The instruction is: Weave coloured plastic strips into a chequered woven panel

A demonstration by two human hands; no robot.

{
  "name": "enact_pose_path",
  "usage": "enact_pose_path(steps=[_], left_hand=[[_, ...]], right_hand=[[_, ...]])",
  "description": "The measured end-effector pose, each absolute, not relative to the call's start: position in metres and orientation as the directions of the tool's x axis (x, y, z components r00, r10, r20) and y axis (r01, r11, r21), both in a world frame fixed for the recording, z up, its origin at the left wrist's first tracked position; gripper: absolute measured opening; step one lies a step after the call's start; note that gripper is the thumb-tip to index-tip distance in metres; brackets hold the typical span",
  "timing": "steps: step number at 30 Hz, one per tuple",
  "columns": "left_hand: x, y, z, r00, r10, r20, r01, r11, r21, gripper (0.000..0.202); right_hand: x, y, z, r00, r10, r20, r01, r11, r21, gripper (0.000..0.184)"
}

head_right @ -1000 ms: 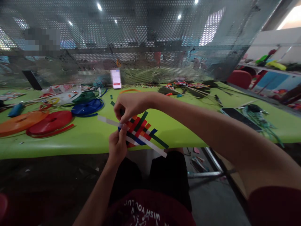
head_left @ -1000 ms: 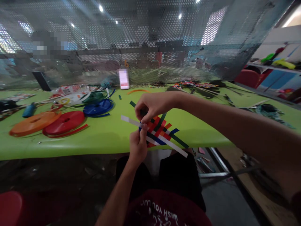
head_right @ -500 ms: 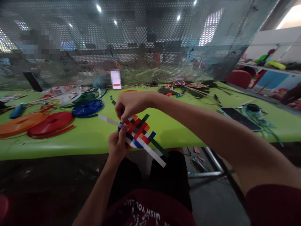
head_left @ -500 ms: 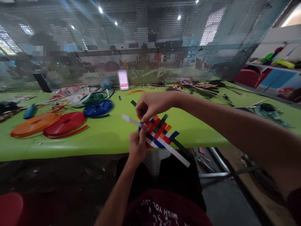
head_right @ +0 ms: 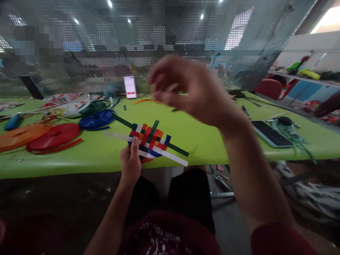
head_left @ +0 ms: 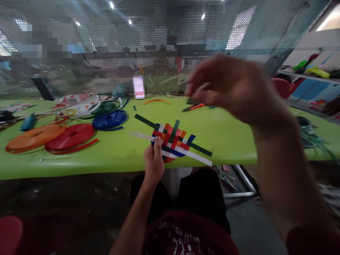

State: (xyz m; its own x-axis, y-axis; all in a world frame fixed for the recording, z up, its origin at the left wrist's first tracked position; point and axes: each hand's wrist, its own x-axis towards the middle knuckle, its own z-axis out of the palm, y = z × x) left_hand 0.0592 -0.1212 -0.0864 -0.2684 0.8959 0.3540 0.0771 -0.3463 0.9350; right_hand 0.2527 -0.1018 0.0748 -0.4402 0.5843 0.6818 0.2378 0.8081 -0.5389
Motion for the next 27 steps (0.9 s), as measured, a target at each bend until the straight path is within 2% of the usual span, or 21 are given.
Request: enact_pose_path(steps=[1,2,3,4,5,6,8,10,13,15,17,20,22,25,27], left_hand=[[0.059,-0.121,-0.087,-0.274,0.889,0.367,0.086,-0.358,0.930,0.051],[0.059,-0.121,-0.087,-0.274,0.883,0.381,0.098,-0.369,0.924,0.050],[0.060,-0.122,-0.086,-0.274,0.876,0.396,0.108,-0.381,0.918,0.050],[0.060,-0.122,-0.085,-0.272,0.872,0.408,0.117,-0.391,0.913,0.050],[0.059,-0.122,-0.084,-0.266,0.869,0.416,0.123,-0.398,0.909,0.049],[0.059,-0.121,-0.083,-0.256,0.869,0.423,0.126,-0.404,0.906,0.048],[0.058,-0.120,-0.082,-0.231,0.869,0.437,0.135,-0.416,0.899,0.045],[0.057,-0.118,-0.081,-0.207,0.870,0.447,0.142,-0.425,0.894,0.043],[0.056,-0.119,-0.080,-0.165,0.880,0.446,0.143,-0.426,0.893,0.040],[0.056,-0.122,-0.077,-0.125,0.891,0.436,0.134,-0.420,0.897,0.032],[0.058,-0.126,-0.074,-0.067,0.914,0.399,0.076,-0.395,0.916,0.020],[0.058,-0.126,-0.071,0.068,0.954,0.292,-0.064,-0.288,0.955,0.027],[0.056,-0.123,-0.073,0.118,0.963,0.241,-0.100,-0.230,0.968,0.031],[0.054,-0.118,-0.078,0.106,0.966,0.235,-0.105,-0.224,0.969,0.031],[0.054,-0.117,-0.080,0.084,0.968,0.237,-0.119,-0.227,0.967,0.030]], right_hand=[[0.268,-0.111,0.065,-0.215,0.633,0.744,0.250,0.772,-0.585,0.011],[0.283,-0.118,0.053,-0.103,0.694,0.713,0.273,0.709,-0.650,0.006],[0.295,-0.121,0.038,-0.062,0.771,0.633,0.274,0.623,-0.732,0.002],[0.304,-0.122,0.023,-0.148,0.873,0.465,0.287,0.487,-0.825,0.006],[0.310,-0.121,0.007,-0.276,0.924,0.263,0.314,0.346,-0.884,0.014],[0.312,-0.118,-0.006,-0.389,0.917,0.094,0.326,0.232,-0.916,0.023],[0.306,-0.110,-0.024,-0.515,0.853,-0.084,0.306,0.091,-0.948,0.037],[0.293,-0.104,-0.031,-0.615,0.767,-0.184,0.338,0.045,-0.940,0.038],[0.276,-0.098,-0.028,-0.636,0.741,-0.216,0.425,0.102,-0.899,0.034],[0.270,-0.095,-0.023,-0.634,0.756,-0.166,0.449,0.184,-0.874,0.033],[0.268,-0.092,-0.020,-0.690,0.714,-0.118,0.439,0.283,-0.853,0.030],[0.267,-0.087,-0.019,-0.775,0.626,-0.086,0.423,0.412,-0.807,0.027],[0.264,-0.084,-0.017,-0.768,0.639,-0.039,0.439,0.482,-0.758,0.022],[0.261,-0.082,-0.013,-0.737,0.676,-0.001,0.490,0.533,-0.690,0.021],[0.260,-0.081,-0.009,-0.738,0.674,-0.033,0.514,0.530,-0.675,0.022]])
